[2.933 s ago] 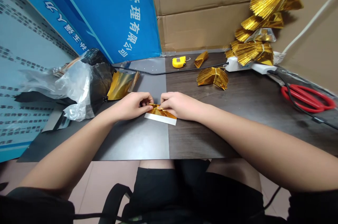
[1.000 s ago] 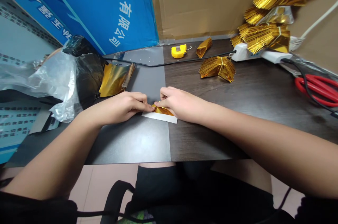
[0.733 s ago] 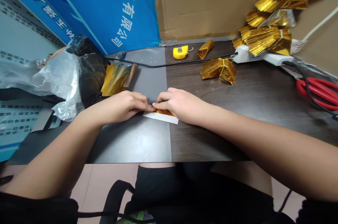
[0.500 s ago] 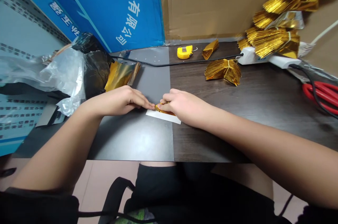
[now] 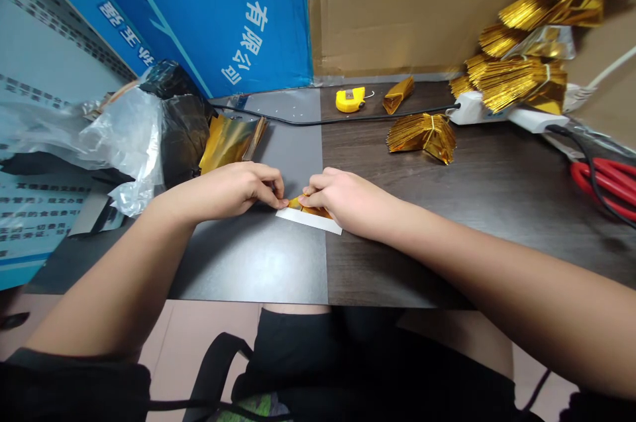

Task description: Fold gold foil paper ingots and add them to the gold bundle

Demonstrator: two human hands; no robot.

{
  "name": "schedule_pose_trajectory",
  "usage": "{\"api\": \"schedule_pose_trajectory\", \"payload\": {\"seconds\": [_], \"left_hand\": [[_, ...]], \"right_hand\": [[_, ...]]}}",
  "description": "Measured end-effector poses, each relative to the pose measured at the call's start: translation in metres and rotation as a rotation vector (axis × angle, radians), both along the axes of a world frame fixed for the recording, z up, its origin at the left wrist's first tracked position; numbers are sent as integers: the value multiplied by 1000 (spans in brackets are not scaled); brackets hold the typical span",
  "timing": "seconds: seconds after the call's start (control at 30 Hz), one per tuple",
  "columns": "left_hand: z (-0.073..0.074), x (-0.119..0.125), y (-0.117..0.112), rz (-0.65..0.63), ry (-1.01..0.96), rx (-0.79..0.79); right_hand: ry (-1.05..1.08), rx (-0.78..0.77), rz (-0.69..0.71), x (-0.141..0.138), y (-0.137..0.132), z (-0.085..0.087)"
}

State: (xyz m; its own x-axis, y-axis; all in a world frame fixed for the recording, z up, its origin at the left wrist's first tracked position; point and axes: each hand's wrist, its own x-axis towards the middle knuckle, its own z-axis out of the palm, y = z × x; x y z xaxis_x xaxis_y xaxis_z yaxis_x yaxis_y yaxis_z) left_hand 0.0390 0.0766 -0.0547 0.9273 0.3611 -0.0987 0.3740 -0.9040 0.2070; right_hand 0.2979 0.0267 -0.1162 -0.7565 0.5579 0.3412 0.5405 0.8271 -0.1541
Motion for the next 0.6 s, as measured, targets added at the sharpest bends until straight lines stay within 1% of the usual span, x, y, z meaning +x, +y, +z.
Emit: {"api": "schedule_pose_trajectory", "payload": {"seconds": [0.13,0.3,0.37,0.47,0.6], "left_hand": [[1,1,-4,7,55,73],[1,1,-4,-29,18,125],[1,1,-2,-41,-20,109],[-1,1,0,-34,-53,32],[-2,3,-1,94,4,-50]], "right_hand": [[2,24,9,0,-1,0],[-72,47,22,0,-4,2],[-73,22,34,0,-5,2],[-51,-22,47,0,-5,3],[-64,-66,45,0,-6,3]]}}
